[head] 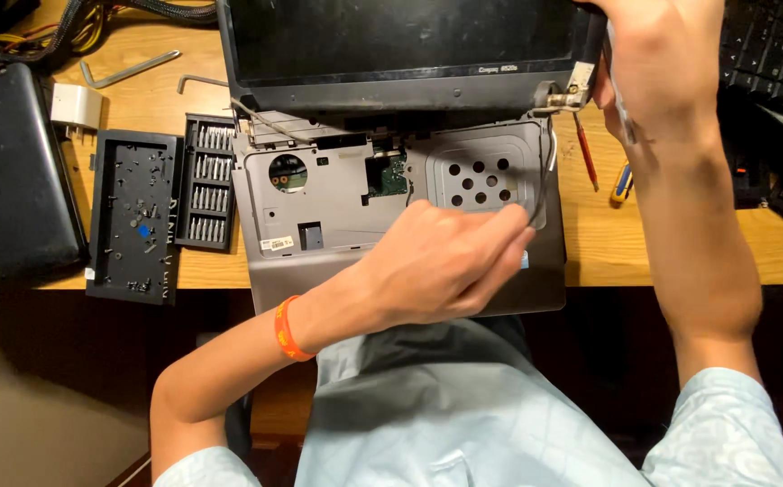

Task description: The person lifts the top panel of a laptop and detaches internal wires before setting the panel down. They then select a bit from a screwdriver set and use the tool to remove screws from the internal components while holding the panel open.

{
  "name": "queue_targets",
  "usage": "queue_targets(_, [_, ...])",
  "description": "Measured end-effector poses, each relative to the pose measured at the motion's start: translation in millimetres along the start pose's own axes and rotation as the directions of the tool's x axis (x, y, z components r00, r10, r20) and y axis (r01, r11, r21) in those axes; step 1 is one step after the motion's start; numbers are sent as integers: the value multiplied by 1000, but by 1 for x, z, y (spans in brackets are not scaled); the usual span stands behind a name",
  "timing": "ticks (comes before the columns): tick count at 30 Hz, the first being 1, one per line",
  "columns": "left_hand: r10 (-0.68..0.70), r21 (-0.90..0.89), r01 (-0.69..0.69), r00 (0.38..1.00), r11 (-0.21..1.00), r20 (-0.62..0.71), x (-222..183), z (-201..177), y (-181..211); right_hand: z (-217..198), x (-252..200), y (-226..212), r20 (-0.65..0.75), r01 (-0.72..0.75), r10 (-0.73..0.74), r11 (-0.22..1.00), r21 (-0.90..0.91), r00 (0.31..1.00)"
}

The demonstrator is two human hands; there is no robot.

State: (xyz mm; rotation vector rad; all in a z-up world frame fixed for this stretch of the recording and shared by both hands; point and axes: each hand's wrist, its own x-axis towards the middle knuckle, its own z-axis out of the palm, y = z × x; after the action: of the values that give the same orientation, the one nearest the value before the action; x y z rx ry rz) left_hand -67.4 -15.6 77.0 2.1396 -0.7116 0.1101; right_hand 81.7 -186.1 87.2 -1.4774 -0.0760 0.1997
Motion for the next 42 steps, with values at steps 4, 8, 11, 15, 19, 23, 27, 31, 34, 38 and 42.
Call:
queue_targets(4, [42,2,-42,999,999,-13,3,-6,12,7,-3,-11,8,63,-63,995,-82,998])
queue_targets(8, [57,23,-56,997,998,-43,3,-3,16,17,-8,-24,31,146,-143,970,-196,989])
queue_targets(11, [39,24,-38,998,999,-53,3,1,18,24,-12,-32,54,205,-197,938,-281,979])
queue_targets(15, [24,9,-23,995,1000,-99,5,4,21,38,-17,-46,107,287,-266,876,-387,958])
queue_targets(19, [10,59,-1,988,998,-155,11,-2,26,54,-20,-60,183,384,-337,796,-468,923])
queue_targets(23, [126,307,-22,938,951,-323,14,-22,37,58,-33,-60,251,464,-392,697,-546,885])
queue_targets(27, [301,488,-60,849,871,-433,-7,-53,26,63,-39,-72,329,481,-362,759,-439,872])
queue_targets(31, [311,431,-82,811,899,-496,-16,-71,23,73,-48,-82,333,521,-404,715,-466,852])
queue_targets(34, [221,323,-34,796,946,-563,-15,-77,28,71,-52,-78,352,578,-458,664,-475,816])
queue_targets(38, [168,259,-18,804,966,-570,-17,-75,20,72,-55,-76,363,624,-514,552,-553,777])
queue_targets(42, [202,211,-87,762,974,-616,-19,-72,14,77,-58,-88,356,538,-411,723,-433,839])
